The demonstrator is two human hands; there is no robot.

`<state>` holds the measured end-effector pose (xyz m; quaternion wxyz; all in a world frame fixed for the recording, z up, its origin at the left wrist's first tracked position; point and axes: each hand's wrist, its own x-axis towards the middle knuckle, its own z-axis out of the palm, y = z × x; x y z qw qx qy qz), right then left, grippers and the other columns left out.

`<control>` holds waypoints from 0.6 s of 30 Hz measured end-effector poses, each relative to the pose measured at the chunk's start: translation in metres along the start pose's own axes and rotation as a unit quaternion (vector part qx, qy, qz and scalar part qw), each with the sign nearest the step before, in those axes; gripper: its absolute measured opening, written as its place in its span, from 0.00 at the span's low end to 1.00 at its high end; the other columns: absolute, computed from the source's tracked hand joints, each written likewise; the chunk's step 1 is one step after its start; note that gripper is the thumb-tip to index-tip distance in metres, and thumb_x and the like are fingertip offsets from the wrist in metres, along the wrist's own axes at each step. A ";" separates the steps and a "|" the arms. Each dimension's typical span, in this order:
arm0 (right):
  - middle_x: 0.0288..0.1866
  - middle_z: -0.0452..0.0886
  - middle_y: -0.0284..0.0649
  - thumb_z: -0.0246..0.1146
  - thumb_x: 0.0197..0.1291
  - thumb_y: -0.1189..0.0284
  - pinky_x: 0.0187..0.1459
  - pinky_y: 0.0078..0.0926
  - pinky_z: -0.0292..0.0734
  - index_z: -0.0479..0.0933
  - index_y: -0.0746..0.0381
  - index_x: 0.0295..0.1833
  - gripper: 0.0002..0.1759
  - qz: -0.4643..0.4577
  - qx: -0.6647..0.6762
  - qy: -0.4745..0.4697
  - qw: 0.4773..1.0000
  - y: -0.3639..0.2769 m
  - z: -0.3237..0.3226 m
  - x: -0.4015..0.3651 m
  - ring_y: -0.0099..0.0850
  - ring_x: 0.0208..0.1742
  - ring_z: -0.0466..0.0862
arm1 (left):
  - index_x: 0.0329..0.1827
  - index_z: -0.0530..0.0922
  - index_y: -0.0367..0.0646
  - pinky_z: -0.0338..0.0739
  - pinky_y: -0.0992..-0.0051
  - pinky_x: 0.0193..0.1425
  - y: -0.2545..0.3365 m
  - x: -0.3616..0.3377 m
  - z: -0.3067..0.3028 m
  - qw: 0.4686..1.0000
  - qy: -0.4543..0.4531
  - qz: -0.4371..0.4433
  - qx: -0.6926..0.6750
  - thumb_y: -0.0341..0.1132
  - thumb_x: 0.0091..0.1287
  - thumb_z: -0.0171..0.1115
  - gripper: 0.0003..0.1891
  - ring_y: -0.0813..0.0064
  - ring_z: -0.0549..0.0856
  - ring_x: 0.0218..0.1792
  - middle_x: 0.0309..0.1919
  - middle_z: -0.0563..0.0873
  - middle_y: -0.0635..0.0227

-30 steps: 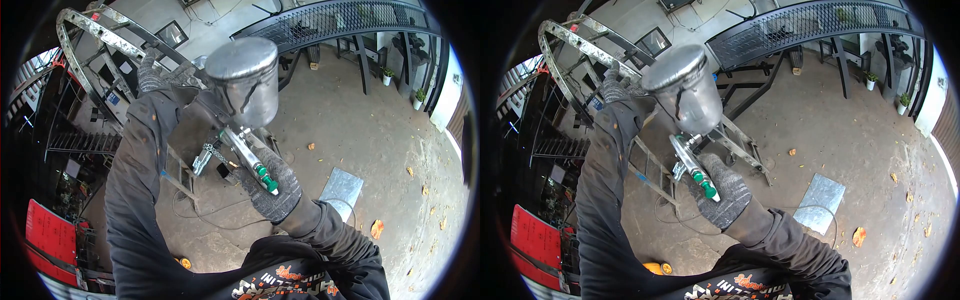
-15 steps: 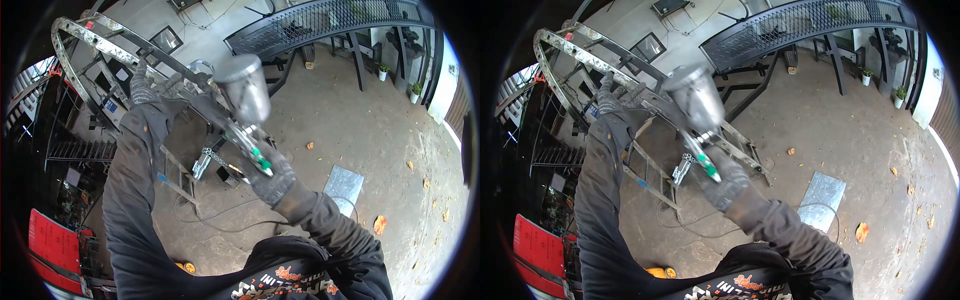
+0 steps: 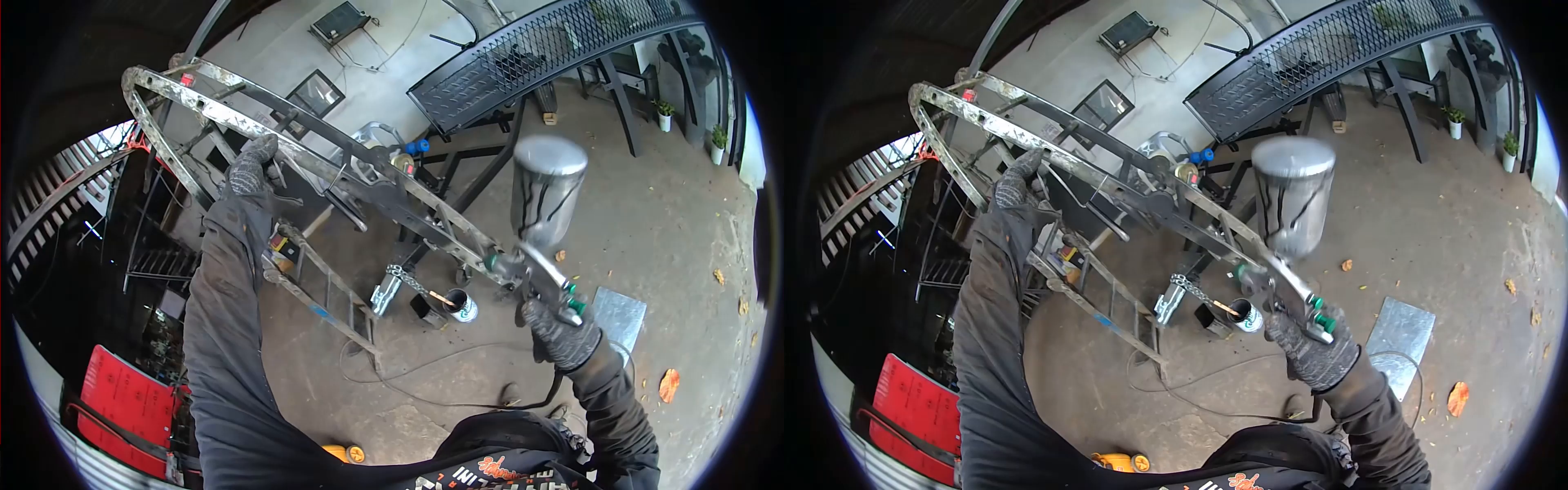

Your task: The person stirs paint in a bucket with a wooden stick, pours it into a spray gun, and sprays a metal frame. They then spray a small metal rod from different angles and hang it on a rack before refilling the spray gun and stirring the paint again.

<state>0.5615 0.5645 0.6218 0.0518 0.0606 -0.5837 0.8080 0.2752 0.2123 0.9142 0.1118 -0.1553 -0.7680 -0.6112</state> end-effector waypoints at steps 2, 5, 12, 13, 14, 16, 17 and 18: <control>0.49 0.87 0.37 0.70 0.68 0.70 0.45 0.29 0.82 0.78 0.63 0.63 0.20 -0.056 -0.036 -0.012 0.998 -0.035 0.005 0.003 0.27 0.43 0.86 | 0.57 0.83 0.43 0.74 0.81 0.25 0.008 0.002 -0.003 1.000 -0.009 0.011 0.008 0.33 0.72 0.66 0.13 0.84 0.75 0.22 0.30 0.83 0.75; 0.52 0.86 0.39 0.66 0.70 0.71 0.46 0.29 0.84 0.77 0.62 0.65 0.20 -0.175 -0.151 -0.053 0.971 -0.065 0.012 0.017 0.28 0.47 0.87 | 0.55 0.82 0.41 0.74 0.83 0.25 0.018 -0.003 -0.002 0.999 -0.036 0.012 0.019 0.32 0.73 0.64 0.10 0.85 0.76 0.22 0.30 0.83 0.74; 0.47 0.85 0.43 0.67 0.68 0.72 0.51 0.30 0.84 0.77 0.65 0.60 0.17 -0.291 -0.116 -0.036 0.949 -0.106 0.074 0.057 0.32 0.49 0.87 | 0.51 0.81 0.40 0.75 0.84 0.24 0.023 -0.023 0.014 0.996 -0.093 0.006 -0.003 0.31 0.74 0.63 0.07 0.85 0.77 0.21 0.29 0.85 0.71; 0.46 0.85 0.44 0.68 0.67 0.72 0.52 0.30 0.84 0.77 0.66 0.58 0.17 -0.316 -0.137 -0.025 0.938 -0.107 0.079 0.061 0.33 0.48 0.87 | 0.52 0.81 0.41 0.76 0.83 0.23 0.022 -0.021 0.014 0.995 -0.097 0.002 -0.017 0.32 0.74 0.63 0.08 0.84 0.78 0.21 0.29 0.84 0.72; 0.44 0.85 0.45 0.70 0.66 0.73 0.53 0.30 0.83 0.77 0.67 0.56 0.17 -0.340 -0.157 -0.016 0.927 -0.107 0.081 0.063 0.33 0.47 0.87 | 0.53 0.80 0.41 0.76 0.82 0.23 0.024 -0.024 0.018 0.995 -0.099 -0.002 -0.030 0.33 0.74 0.64 0.09 0.84 0.78 0.21 0.29 0.84 0.72; 0.44 0.84 0.46 0.70 0.66 0.72 0.51 0.33 0.83 0.78 0.67 0.55 0.16 -0.333 -0.142 -0.008 0.932 -0.096 0.084 0.052 0.35 0.44 0.86 | 0.50 0.80 0.41 0.76 0.81 0.22 0.028 -0.030 0.023 0.998 -0.067 0.013 -0.005 0.33 0.74 0.65 0.08 0.84 0.79 0.20 0.30 0.84 0.73; 0.44 0.84 0.46 0.70 0.66 0.72 0.50 0.34 0.82 0.78 0.67 0.55 0.16 -0.330 -0.135 -0.006 0.934 -0.086 0.085 0.045 0.36 0.43 0.86 | 0.50 0.80 0.41 0.76 0.81 0.22 0.026 -0.029 0.021 0.997 -0.067 0.017 -0.019 0.34 0.74 0.65 0.07 0.85 0.79 0.20 0.29 0.84 0.73; 0.50 0.85 0.45 0.68 0.67 0.75 0.51 0.30 0.83 0.76 0.67 0.60 0.18 -0.292 -0.133 -0.024 0.947 -0.070 0.082 0.038 0.32 0.47 0.86 | 0.49 0.80 0.41 0.75 0.81 0.21 0.023 -0.025 0.018 0.997 -0.066 0.020 -0.031 0.34 0.74 0.65 0.07 0.85 0.79 0.20 0.29 0.84 0.73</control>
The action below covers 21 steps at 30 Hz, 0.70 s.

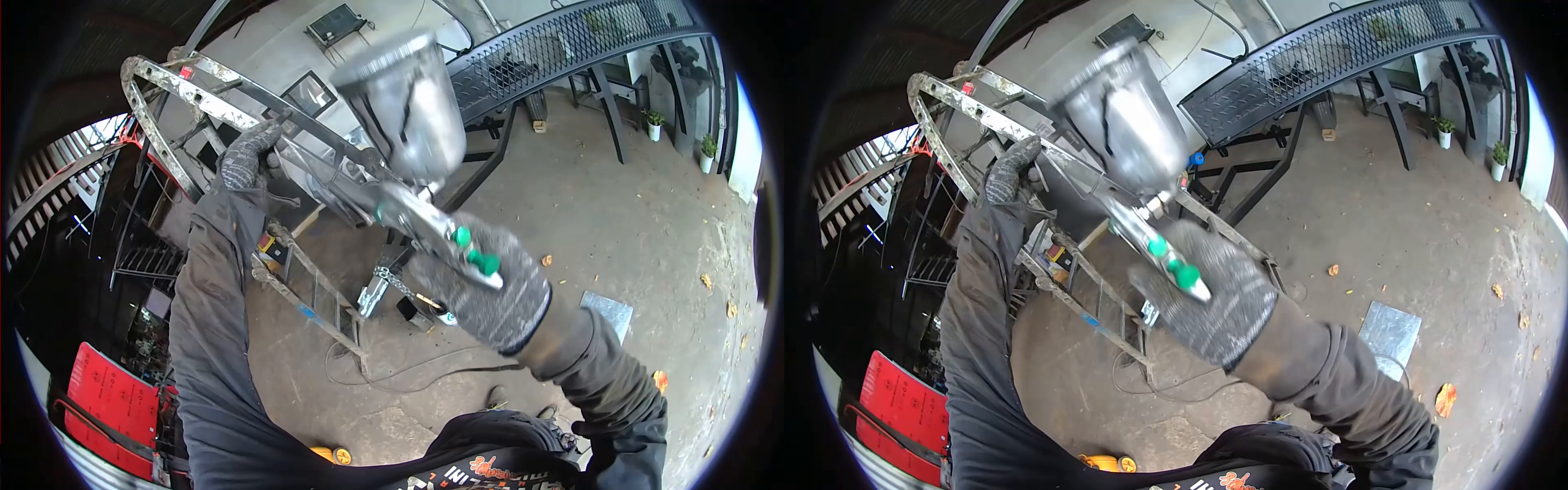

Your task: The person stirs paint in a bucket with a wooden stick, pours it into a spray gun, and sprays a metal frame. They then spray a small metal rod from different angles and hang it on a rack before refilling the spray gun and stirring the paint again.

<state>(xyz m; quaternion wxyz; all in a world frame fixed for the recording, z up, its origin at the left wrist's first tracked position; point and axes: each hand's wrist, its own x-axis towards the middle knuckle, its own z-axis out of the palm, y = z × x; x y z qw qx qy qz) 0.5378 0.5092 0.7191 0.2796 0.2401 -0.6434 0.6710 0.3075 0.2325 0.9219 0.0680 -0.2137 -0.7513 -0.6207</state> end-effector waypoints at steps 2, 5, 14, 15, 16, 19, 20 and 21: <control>0.58 0.84 0.44 0.65 0.69 0.79 0.55 0.26 0.84 0.73 0.67 0.67 0.22 0.066 0.116 -0.020 0.991 0.024 0.004 -0.027 0.28 0.53 0.86 | 0.47 0.81 0.42 0.77 0.80 0.22 -0.003 -0.002 -0.001 1.000 0.011 0.000 -0.016 0.34 0.74 0.66 0.06 0.84 0.79 0.21 0.29 0.84 0.73; 0.63 0.79 0.46 0.58 0.73 0.79 0.63 0.30 0.81 0.69 0.67 0.69 0.21 0.219 0.478 0.043 0.850 0.074 0.015 -0.067 0.32 0.59 0.83 | 0.44 0.82 0.45 0.81 0.76 0.25 -0.004 -0.011 0.005 0.998 0.029 -0.015 -0.045 0.33 0.72 0.67 0.04 0.81 0.80 0.22 0.28 0.85 0.74; 0.66 0.77 0.54 0.52 0.80 0.70 0.69 0.38 0.80 0.68 0.72 0.68 0.20 0.178 0.242 0.052 0.952 0.102 -0.012 -0.121 0.46 0.67 0.80 | 0.45 0.80 0.42 0.80 0.72 0.31 0.023 -0.010 -0.011 0.982 0.091 -0.091 -0.138 0.33 0.75 0.63 0.04 0.78 0.80 0.24 0.28 0.84 0.70; 0.64 0.79 0.51 0.57 0.76 0.72 0.66 0.34 0.80 0.71 0.71 0.67 0.19 0.193 0.216 0.045 0.956 0.097 -0.016 -0.122 0.42 0.64 0.82 | 0.45 0.79 0.42 0.81 0.71 0.31 0.031 -0.013 -0.009 0.982 0.087 -0.083 -0.144 0.33 0.75 0.62 0.05 0.77 0.80 0.25 0.29 0.84 0.70; 0.61 0.82 0.48 0.62 0.73 0.74 0.63 0.31 0.81 0.73 0.70 0.65 0.19 0.209 0.189 0.037 0.959 0.090 -0.020 -0.122 0.38 0.62 0.83 | 0.45 0.78 0.40 0.78 0.72 0.30 0.038 -0.014 -0.003 0.973 0.107 -0.088 -0.182 0.32 0.77 0.59 0.05 0.78 0.78 0.24 0.27 0.82 0.69; 0.55 0.86 0.44 0.69 0.67 0.75 0.56 0.28 0.81 0.77 0.67 0.61 0.19 0.239 0.160 0.016 0.958 0.093 -0.032 -0.125 0.31 0.57 0.85 | 0.44 0.77 0.39 0.74 0.73 0.29 0.056 -0.015 -0.004 0.976 0.028 -0.100 -0.191 0.31 0.77 0.57 0.05 0.79 0.74 0.22 0.24 0.78 0.71; 0.53 0.86 0.43 0.70 0.66 0.74 0.55 0.28 0.81 0.77 0.66 0.61 0.19 0.206 0.140 0.019 0.968 0.096 -0.032 -0.124 0.30 0.55 0.85 | 0.44 0.77 0.37 0.69 0.74 0.29 0.055 -0.012 -0.005 0.977 0.058 -0.075 -0.190 0.29 0.78 0.54 0.05 0.79 0.71 0.21 0.24 0.75 0.72; 0.51 0.86 0.43 0.71 0.66 0.73 0.54 0.28 0.81 0.78 0.66 0.60 0.19 0.175 0.119 0.024 0.977 0.099 -0.032 -0.122 0.29 0.54 0.85 | 0.44 0.77 0.37 0.69 0.74 0.29 0.055 -0.011 -0.008 0.978 0.037 -0.082 -0.190 0.29 0.78 0.54 0.06 0.79 0.71 0.21 0.24 0.75 0.72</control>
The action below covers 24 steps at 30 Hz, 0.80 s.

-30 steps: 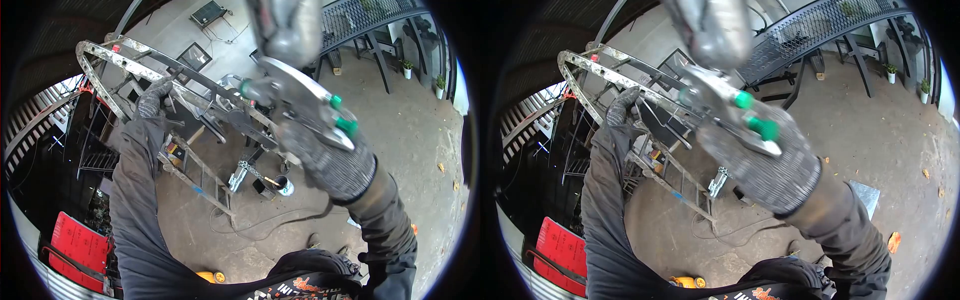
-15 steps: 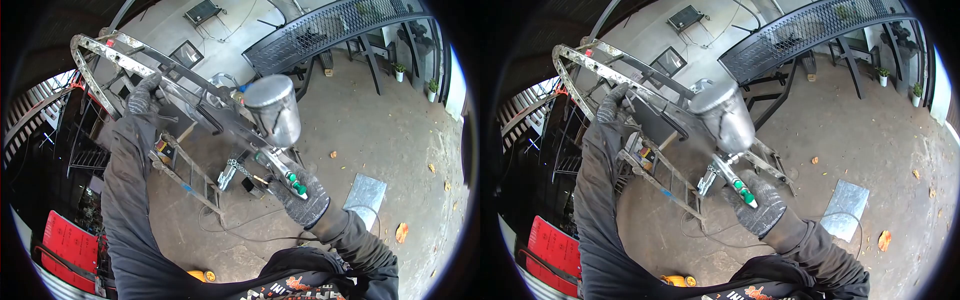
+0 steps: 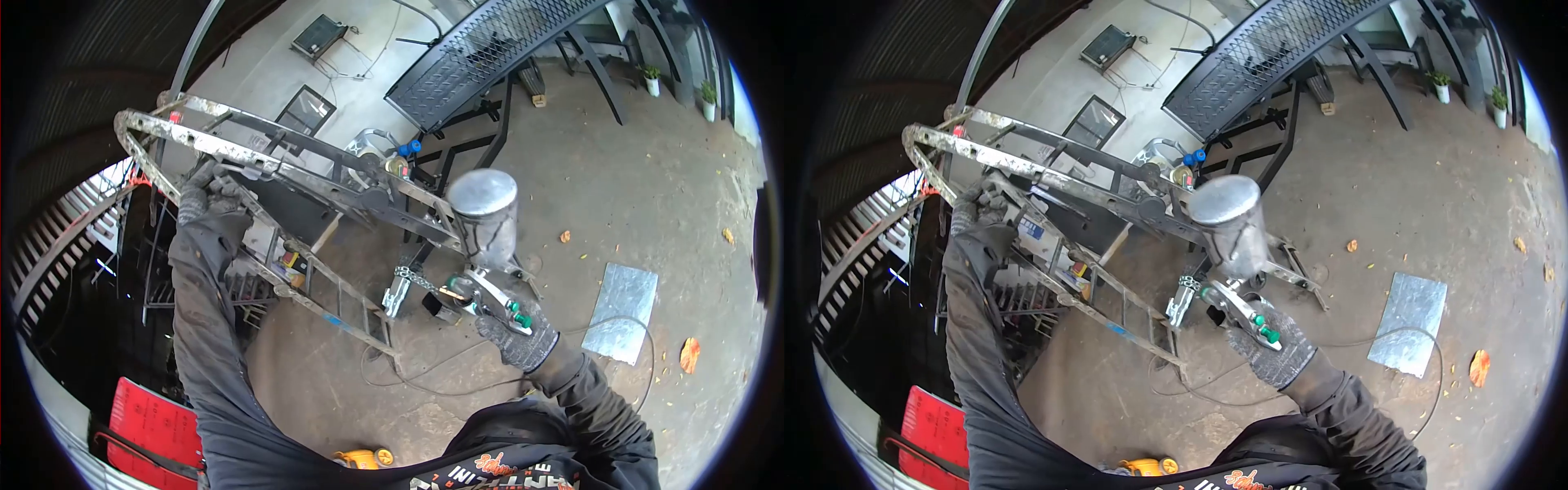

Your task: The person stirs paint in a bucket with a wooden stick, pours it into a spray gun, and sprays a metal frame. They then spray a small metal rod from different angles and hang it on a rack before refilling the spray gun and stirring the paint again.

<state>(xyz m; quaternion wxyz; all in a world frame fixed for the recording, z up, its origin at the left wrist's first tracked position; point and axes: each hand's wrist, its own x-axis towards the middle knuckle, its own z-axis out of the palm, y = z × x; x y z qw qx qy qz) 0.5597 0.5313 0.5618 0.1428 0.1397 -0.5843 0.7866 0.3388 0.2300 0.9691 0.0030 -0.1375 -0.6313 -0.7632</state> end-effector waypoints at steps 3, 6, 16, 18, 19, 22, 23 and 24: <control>0.48 0.86 0.41 0.72 0.66 0.71 0.51 0.29 0.81 0.78 0.64 0.58 0.18 -0.021 0.025 -0.008 0.999 -0.004 -0.001 0.009 0.29 0.49 0.84 | 0.44 0.77 0.37 0.69 0.74 0.29 0.004 -0.003 -0.003 1.000 -0.019 -0.004 0.010 0.30 0.78 0.54 0.06 0.79 0.72 0.22 0.25 0.76 0.72; 0.45 0.85 0.40 0.72 0.66 0.70 0.50 0.29 0.81 0.79 0.64 0.57 0.17 -0.083 0.043 -0.003 0.996 -0.029 0.000 0.024 0.29 0.46 0.84 | 0.44 0.77 0.37 0.69 0.74 0.29 0.008 -0.009 0.001 1.000 -0.016 0.006 0.019 0.30 0.78 0.54 0.06 0.79 0.72 0.22 0.25 0.76 0.72; 0.51 0.85 0.42 0.72 0.63 0.76 0.51 0.24 0.84 0.76 0.66 0.62 0.23 -0.029 0.157 -0.058 0.985 -0.115 -0.009 0.026 0.31 0.50 0.86 | 0.46 0.77 0.36 0.69 0.73 0.30 0.016 -0.029 -0.002 0.999 -0.002 0.027 0.041 0.30 0.78 0.54 0.06 0.78 0.72 0.23 0.26 0.76 0.71; 0.50 0.85 0.41 0.71 0.64 0.75 0.50 0.25 0.83 0.77 0.66 0.60 0.21 -0.145 0.110 -0.029 0.983 -0.119 -0.005 0.030 0.32 0.48 0.86 | 0.46 0.77 0.36 0.69 0.73 0.30 0.019 -0.030 -0.001 0.998 -0.001 0.031 0.045 0.30 0.78 0.54 0.06 0.78 0.72 0.23 0.26 0.76 0.71; 0.49 0.85 0.41 0.69 0.66 0.72 0.50 0.25 0.84 0.76 0.66 0.60 0.19 -0.132 0.149 -0.029 0.979 -0.116 0.002 0.031 0.32 0.49 0.86 | 0.47 0.77 0.36 0.69 0.73 0.30 0.021 -0.030 -0.001 0.998 0.000 0.030 0.046 0.30 0.78 0.54 0.06 0.78 0.72 0.23 0.26 0.76 0.71; 0.48 0.84 0.40 0.62 0.73 0.65 0.50 0.27 0.84 0.76 0.66 0.59 0.17 -0.094 0.261 -0.026 0.960 -0.097 0.028 0.033 0.32 0.49 0.86 | 0.47 0.77 0.35 0.69 0.73 0.31 0.024 -0.031 -0.001 0.998 0.002 0.034 0.049 0.30 0.78 0.54 0.07 0.78 0.72 0.24 0.26 0.76 0.71; 0.48 0.84 0.40 0.60 0.75 0.63 0.49 0.27 0.84 0.76 0.66 0.59 0.18 -0.082 0.296 -0.024 0.951 -0.089 0.032 0.033 0.31 0.50 0.86 | 0.47 0.77 0.35 0.69 0.73 0.31 0.024 -0.032 -0.001 0.998 0.001 0.035 0.051 0.30 0.78 0.54 0.07 0.78 0.72 0.24 0.26 0.76 0.71; 0.46 0.83 0.42 0.61 0.73 0.65 0.48 0.29 0.84 0.76 0.66 0.58 0.17 -0.033 0.372 -0.054 0.926 -0.081 0.033 0.036 0.34 0.48 0.86 | 0.47 0.77 0.35 0.69 0.73 0.31 0.023 -0.033 -0.001 0.998 0.001 0.037 0.052 0.30 0.78 0.54 0.07 0.78 0.73 0.24 0.27 0.76 0.71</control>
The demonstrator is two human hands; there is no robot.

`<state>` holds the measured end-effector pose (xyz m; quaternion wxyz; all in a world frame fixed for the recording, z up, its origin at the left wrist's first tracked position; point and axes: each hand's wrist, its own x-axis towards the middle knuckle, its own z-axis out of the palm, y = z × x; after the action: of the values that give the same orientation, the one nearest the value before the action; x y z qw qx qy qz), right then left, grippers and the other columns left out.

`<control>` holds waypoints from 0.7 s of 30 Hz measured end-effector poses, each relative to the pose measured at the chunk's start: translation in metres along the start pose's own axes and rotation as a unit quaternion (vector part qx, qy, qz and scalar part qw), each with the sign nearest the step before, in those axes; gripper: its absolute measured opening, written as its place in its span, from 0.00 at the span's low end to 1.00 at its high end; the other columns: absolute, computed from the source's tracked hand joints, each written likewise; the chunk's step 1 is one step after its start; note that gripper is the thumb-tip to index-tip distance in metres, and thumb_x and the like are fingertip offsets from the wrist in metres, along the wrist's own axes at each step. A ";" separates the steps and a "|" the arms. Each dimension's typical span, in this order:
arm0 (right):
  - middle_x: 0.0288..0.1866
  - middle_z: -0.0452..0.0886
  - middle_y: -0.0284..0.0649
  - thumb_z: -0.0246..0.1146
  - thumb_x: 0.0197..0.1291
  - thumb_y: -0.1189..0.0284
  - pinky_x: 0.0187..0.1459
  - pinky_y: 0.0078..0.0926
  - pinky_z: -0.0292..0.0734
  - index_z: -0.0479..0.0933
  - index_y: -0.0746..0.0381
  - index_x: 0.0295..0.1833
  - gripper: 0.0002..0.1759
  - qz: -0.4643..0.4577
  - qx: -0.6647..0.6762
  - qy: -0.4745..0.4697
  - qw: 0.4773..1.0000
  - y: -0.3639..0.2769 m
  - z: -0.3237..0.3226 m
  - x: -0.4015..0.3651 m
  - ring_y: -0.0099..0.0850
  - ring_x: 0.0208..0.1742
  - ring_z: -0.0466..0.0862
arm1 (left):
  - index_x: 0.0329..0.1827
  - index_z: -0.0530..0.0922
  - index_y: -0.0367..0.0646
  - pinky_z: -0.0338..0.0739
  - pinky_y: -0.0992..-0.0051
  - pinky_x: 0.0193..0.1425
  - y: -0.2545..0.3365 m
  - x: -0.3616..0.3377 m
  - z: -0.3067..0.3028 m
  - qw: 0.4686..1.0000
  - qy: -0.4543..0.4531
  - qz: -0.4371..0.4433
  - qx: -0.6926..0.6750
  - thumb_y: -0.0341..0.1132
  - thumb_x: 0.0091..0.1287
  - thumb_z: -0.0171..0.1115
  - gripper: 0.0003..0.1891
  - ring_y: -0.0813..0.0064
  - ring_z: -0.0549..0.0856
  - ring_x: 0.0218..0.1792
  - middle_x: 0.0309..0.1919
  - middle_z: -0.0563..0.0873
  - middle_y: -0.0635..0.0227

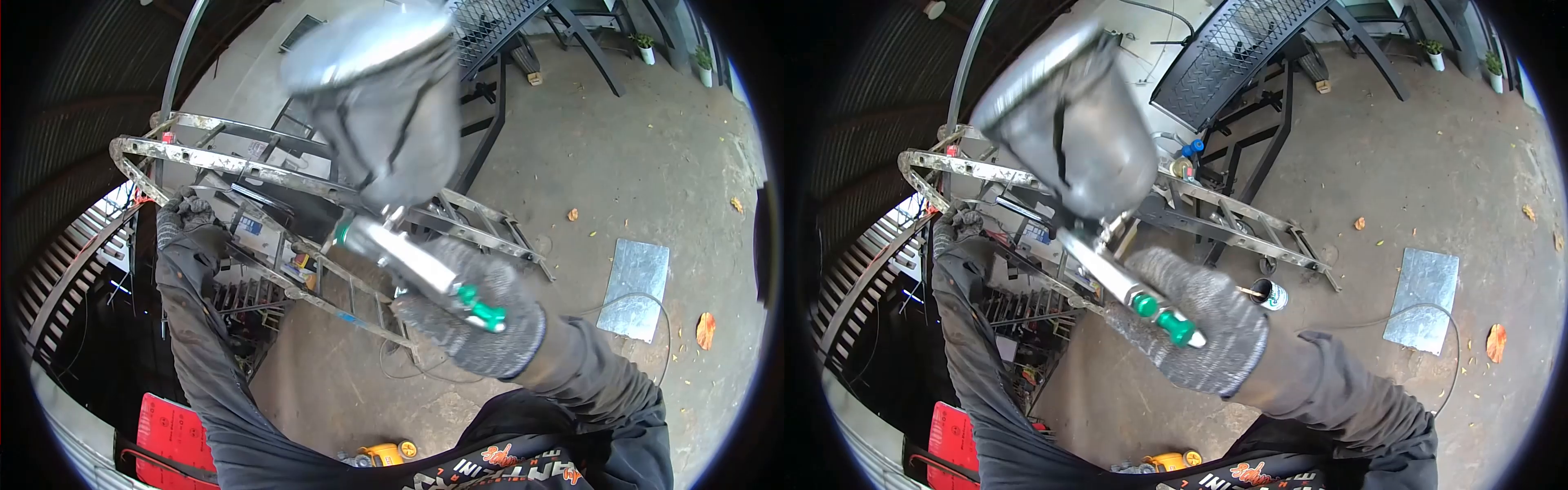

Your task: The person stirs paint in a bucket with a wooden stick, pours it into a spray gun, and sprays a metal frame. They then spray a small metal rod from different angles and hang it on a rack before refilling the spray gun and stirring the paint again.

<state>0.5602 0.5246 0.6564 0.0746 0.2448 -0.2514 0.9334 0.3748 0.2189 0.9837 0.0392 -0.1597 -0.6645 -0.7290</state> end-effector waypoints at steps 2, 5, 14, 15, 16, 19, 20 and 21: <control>0.44 0.83 0.44 0.65 0.70 0.68 0.44 0.31 0.84 0.76 0.66 0.56 0.15 0.105 0.170 0.009 0.980 0.011 -0.010 0.004 0.39 0.44 0.87 | 0.48 0.77 0.35 0.69 0.73 0.31 -0.002 -0.003 -0.001 1.000 -0.001 0.001 -0.001 0.30 0.77 0.54 0.07 0.78 0.73 0.24 0.27 0.76 0.71; 0.45 0.82 0.49 0.66 0.66 0.72 0.41 0.36 0.82 0.77 0.65 0.55 0.15 -0.077 -0.209 -0.013 0.975 0.055 -0.022 -0.004 0.45 0.42 0.87 | 0.48 0.77 0.35 0.70 0.73 0.31 -0.005 -0.010 -0.004 1.000 0.001 0.003 0.002 0.30 0.77 0.54 0.07 0.77 0.73 0.25 0.27 0.76 0.71; 0.46 0.83 0.36 0.69 0.65 0.79 0.49 0.27 0.83 0.78 0.62 0.57 0.16 0.111 -0.031 -0.003 0.993 0.090 -0.062 -0.007 0.27 0.47 0.84 | 0.50 0.77 0.34 0.70 0.73 0.32 -0.008 -0.012 -0.014 1.000 0.001 0.012 0.001 0.31 0.77 0.54 0.08 0.77 0.73 0.26 0.27 0.76 0.71; 0.47 0.83 0.35 0.70 0.64 0.79 0.51 0.25 0.83 0.78 0.62 0.57 0.17 0.131 -0.025 -0.005 0.991 0.087 -0.067 -0.004 0.25 0.48 0.83 | 0.50 0.77 0.34 0.70 0.73 0.32 -0.007 -0.011 -0.014 1.000 0.000 0.013 0.002 0.31 0.77 0.54 0.08 0.77 0.73 0.26 0.28 0.76 0.71; 0.48 0.82 0.35 0.70 0.64 0.80 0.52 0.25 0.83 0.78 0.61 0.58 0.18 0.126 -0.022 -0.008 0.992 0.085 -0.067 -0.002 0.24 0.50 0.83 | 0.50 0.77 0.34 0.70 0.73 0.32 -0.006 -0.010 -0.014 1.000 -0.003 0.013 0.006 0.31 0.77 0.55 0.08 0.77 0.73 0.26 0.28 0.76 0.71; 0.57 0.81 0.37 0.70 0.63 0.82 0.61 0.26 0.83 0.76 0.60 0.63 0.23 0.094 -0.203 -0.036 0.974 0.068 -0.068 0.006 0.25 0.57 0.83 | 0.51 0.77 0.34 0.70 0.73 0.33 -0.001 -0.005 -0.012 1.000 -0.008 0.013 0.014 0.31 0.77 0.55 0.09 0.76 0.73 0.26 0.28 0.76 0.71; 0.58 0.81 0.37 0.70 0.64 0.81 0.61 0.25 0.83 0.76 0.60 0.64 0.24 0.120 -0.104 -0.032 0.987 0.068 -0.072 0.007 0.25 0.58 0.83 | 0.51 0.77 0.34 0.70 0.73 0.33 0.000 -0.005 -0.011 1.000 -0.008 0.015 0.015 0.31 0.77 0.55 0.09 0.76 0.73 0.26 0.28 0.76 0.71; 0.59 0.81 0.38 0.70 0.65 0.81 0.61 0.25 0.82 0.76 0.59 0.65 0.24 0.144 -0.006 -0.029 0.989 0.068 -0.076 0.008 0.25 0.58 0.82 | 0.51 0.77 0.33 0.70 0.73 0.33 0.000 -0.006 -0.011 1.000 -0.010 0.017 0.017 0.31 0.77 0.55 0.09 0.76 0.73 0.27 0.28 0.76 0.71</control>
<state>0.5039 0.5046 0.5735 -0.0660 0.2326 -0.2916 0.9255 0.3784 0.2070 0.9817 0.0474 -0.1773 -0.6746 -0.7150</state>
